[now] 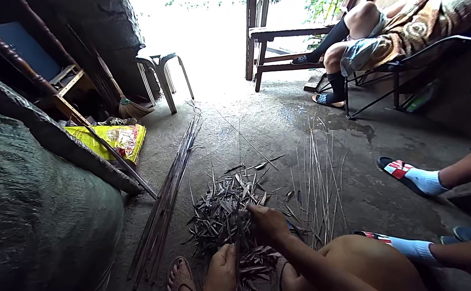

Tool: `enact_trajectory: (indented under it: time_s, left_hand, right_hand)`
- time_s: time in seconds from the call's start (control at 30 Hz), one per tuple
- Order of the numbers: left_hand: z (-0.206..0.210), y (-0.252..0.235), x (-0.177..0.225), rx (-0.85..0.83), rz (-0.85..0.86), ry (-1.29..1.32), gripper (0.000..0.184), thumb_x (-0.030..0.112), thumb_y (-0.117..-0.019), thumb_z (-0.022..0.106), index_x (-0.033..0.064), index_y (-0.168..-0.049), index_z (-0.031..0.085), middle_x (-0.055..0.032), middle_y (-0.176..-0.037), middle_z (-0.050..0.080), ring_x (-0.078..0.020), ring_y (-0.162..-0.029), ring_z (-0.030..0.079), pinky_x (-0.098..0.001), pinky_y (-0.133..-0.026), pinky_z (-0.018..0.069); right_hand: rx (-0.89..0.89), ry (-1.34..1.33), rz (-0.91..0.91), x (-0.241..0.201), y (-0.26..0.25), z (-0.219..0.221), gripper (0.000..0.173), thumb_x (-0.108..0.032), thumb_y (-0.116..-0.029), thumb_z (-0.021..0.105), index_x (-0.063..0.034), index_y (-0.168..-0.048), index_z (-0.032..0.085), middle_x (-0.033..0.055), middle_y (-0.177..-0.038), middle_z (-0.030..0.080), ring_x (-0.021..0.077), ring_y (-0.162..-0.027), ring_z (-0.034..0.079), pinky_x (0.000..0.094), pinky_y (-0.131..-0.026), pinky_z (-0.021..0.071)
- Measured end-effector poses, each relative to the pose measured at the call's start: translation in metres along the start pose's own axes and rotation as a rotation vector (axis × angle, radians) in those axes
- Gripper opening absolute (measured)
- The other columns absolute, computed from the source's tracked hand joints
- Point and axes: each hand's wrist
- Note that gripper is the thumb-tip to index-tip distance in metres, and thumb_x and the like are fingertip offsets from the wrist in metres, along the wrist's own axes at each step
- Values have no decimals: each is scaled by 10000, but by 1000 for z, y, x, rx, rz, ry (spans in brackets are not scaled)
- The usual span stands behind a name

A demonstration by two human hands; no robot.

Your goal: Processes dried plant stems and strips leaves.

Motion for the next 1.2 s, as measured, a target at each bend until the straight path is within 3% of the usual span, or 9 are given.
enact_trajectory:
  time_s: [0.23,0.37,0.57,0.63,1.07,1.13,1.17,1.2]
  left_hand:
    - [-2,1,2,3,-4,16,330,190,-1129,352,90,-873,535,45,-555,387,-60,-423,336,-216,-423,323]
    - [-1,4,3,-14,-3,37,338,181,-1128,352,96,-850,525,50,-537,382,-50,-413,326,-203,-414,309]
    - [-7,-3,8,7,-21,57,333,200,-1134,340,80,-896,540,45,-547,386,-53,-418,339,-205,-416,321]
    - [-5,1,10,-22,-22,42,335,186,-1130,348,88,-875,541,52,-552,380,-46,-420,324,-202,-417,308]
    - [-6,11,2,-92,-23,7,336,159,-1124,340,97,-862,542,64,-534,387,-33,-411,326,-193,-410,302]
    - [-7,8,3,-64,-33,-1,341,155,-1123,342,88,-858,544,57,-533,388,-40,-413,330,-201,-413,303]
    - [-7,5,3,-47,-28,-7,344,157,-1123,346,92,-839,530,54,-532,383,-45,-415,328,-205,-416,303]
    - [-8,2,4,-28,-24,-15,346,161,-1122,353,92,-830,525,49,-535,382,-53,-417,332,-212,-421,310]
  right_hand:
    - [121,69,94,7,-10,-11,245,-137,-1018,517,-13,-1183,647,201,-1134,705,378,-1035,704,554,-825,540]
    - [95,19,189,12,-14,-22,286,-136,-1034,496,-35,-1272,621,205,-1203,687,387,-1112,679,566,-896,522]
    - [-46,-88,-16,-10,10,-11,269,-141,-1023,515,-38,-1232,651,209,-1125,708,404,-1080,682,598,-895,517]
    - [-12,-76,-31,-9,9,-7,281,-139,-1022,514,-36,-1241,655,205,-1132,712,401,-1065,690,595,-881,525]
    - [180,-252,335,43,-25,-41,322,-122,-1043,461,-41,-1313,616,235,-1198,681,401,-1152,656,593,-952,502]
    - [221,-402,242,47,-24,-38,294,-117,-1055,460,4,-1236,658,232,-1078,688,368,-1018,670,550,-904,507]
    - [228,-513,157,46,-23,-32,290,-139,-1069,464,24,-1173,679,196,-939,671,309,-853,649,493,-812,513]
    - [197,-642,73,41,-21,-22,298,-185,-1085,460,18,-1090,677,105,-778,599,203,-666,565,399,-672,489]
Point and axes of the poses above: each hand's wrist, its own y-axis away from the middle knuckle, its own z-axis out of the palm, x = y × z
